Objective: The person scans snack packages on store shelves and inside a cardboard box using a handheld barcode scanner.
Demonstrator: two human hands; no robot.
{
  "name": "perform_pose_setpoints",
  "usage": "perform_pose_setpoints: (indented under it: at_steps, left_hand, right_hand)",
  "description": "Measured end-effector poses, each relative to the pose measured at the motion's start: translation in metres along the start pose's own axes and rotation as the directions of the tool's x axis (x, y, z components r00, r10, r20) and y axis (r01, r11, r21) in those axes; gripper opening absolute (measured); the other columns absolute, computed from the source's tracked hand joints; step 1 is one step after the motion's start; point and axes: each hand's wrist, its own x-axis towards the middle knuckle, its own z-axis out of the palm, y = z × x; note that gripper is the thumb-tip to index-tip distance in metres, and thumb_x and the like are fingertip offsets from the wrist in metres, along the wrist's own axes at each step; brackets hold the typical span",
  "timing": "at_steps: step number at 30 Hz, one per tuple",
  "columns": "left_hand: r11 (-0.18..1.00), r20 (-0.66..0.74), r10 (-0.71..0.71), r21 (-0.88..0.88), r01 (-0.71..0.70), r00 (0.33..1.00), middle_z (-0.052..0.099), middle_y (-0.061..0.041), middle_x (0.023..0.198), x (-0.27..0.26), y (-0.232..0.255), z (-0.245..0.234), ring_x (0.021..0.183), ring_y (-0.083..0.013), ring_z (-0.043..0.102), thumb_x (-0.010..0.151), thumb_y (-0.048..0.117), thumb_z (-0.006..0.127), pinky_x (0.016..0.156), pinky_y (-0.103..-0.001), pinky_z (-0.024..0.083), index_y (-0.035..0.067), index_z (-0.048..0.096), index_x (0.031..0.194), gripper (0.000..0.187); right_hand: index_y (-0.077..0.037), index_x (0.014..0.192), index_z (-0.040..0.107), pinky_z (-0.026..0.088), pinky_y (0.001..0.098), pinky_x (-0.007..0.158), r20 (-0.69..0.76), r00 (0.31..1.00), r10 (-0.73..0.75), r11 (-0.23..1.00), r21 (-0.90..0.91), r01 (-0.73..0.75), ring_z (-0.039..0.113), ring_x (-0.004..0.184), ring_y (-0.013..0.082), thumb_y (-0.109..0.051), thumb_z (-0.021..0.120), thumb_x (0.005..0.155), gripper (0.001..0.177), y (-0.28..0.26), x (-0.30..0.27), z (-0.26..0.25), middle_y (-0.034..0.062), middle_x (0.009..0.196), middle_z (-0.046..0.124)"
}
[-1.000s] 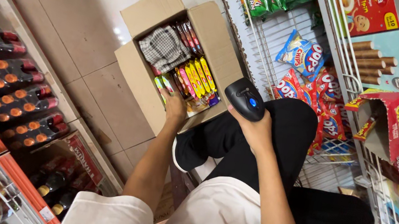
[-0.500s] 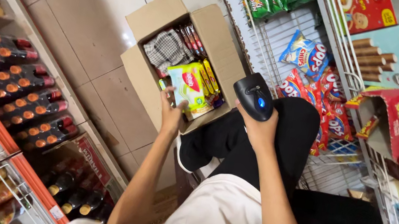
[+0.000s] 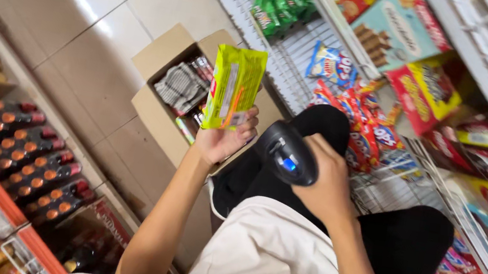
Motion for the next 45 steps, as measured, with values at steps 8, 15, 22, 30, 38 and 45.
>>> perform_pose_setpoints:
  at_steps: [8,15,22,30,38,45]
  left_hand:
    - [0.98,0.06,-0.198,0.039,0.195,0.978,0.048,-0.008,0.09,0.039,-0.054,0.047,0.073,-0.0156,0.041,0.101,0.034,0.054,0.065,-0.027,0.039,0.0,0.05,0.138,0.051]
    - [0.951,-0.063,-0.253,0.166,0.26,0.965,0.051,-0.008,0.099,0.047,-0.091,0.068,0.078,-0.0151,0.042,0.104,0.032,0.053,0.069,-0.026,0.038,0.001,0.048,0.122,0.036]
    - [0.917,0.128,-0.376,0.193,0.349,0.918,0.052,-0.005,0.096,0.045,-0.125,0.112,0.077,-0.0146,0.045,0.108,0.035,0.051,0.071,-0.025,0.042,0.004,0.041,0.158,0.06]
    - [0.858,0.044,-0.105,0.51,0.069,0.993,0.059,-0.004,0.129,0.056,-0.179,0.132,0.114,-0.0197,0.057,0.104,0.03,0.062,0.103,-0.038,0.046,0.011,0.04,0.153,0.057]
    - [0.695,0.046,-0.131,0.717,0.059,0.99,0.059,-0.006,0.138,0.061,-0.257,0.217,0.126,-0.022,0.059,0.089,0.013,0.071,0.104,-0.046,0.048,0.014,0.047,0.143,0.058]
    - [-0.161,0.597,-0.273,0.745,-0.648,0.754,0.066,-0.006,0.11,0.086,-0.287,0.351,0.093,-0.0248,0.058,0.084,0.008,0.08,0.083,-0.037,0.047,0.009,0.061,0.12,0.041]
  right_hand:
    - [-0.007,0.089,0.062,0.05,0.0489,0.079,-0.093,0.995,-0.031,0.955,-0.295,0.003,0.064,0.089,0.0377,-0.007,0.076,0.072,0.023,-0.012,-0.059,-0.048,0.0104,0.091,0.063]
    - [-0.006,0.091,0.063,0.05,0.0493,0.081,-0.198,0.976,-0.088,0.953,-0.302,0.024,0.064,0.092,0.0384,-0.008,0.077,0.068,0.027,-0.01,-0.102,-0.075,0.0115,0.094,0.063]
    - [-0.005,0.095,0.066,0.052,0.0467,0.081,-0.266,0.964,-0.003,0.973,-0.223,-0.058,0.065,0.092,0.037,-0.003,0.076,0.07,0.027,-0.006,-0.131,-0.085,0.0107,0.096,0.065]
    - [-0.004,0.14,0.055,0.051,0.0339,0.099,-0.37,0.929,-0.011,0.94,0.312,0.136,0.066,0.116,0.0227,-0.003,0.086,0.072,0.075,0.003,-0.153,-0.096,0.0098,0.133,0.066]
    - [0.002,0.133,0.065,0.058,0.0332,0.1,-0.6,0.74,0.306,0.822,0.558,0.113,0.07,0.11,0.012,-0.008,0.086,0.084,0.054,0.037,-0.178,-0.128,0.0043,0.125,0.076]
    - [-0.002,0.124,0.064,0.056,0.0277,0.087,-0.785,0.576,0.228,0.955,0.296,0.025,0.066,0.095,0.0107,-0.008,0.09,0.071,0.058,-0.017,-0.237,-0.243,0.0034,0.105,0.074]
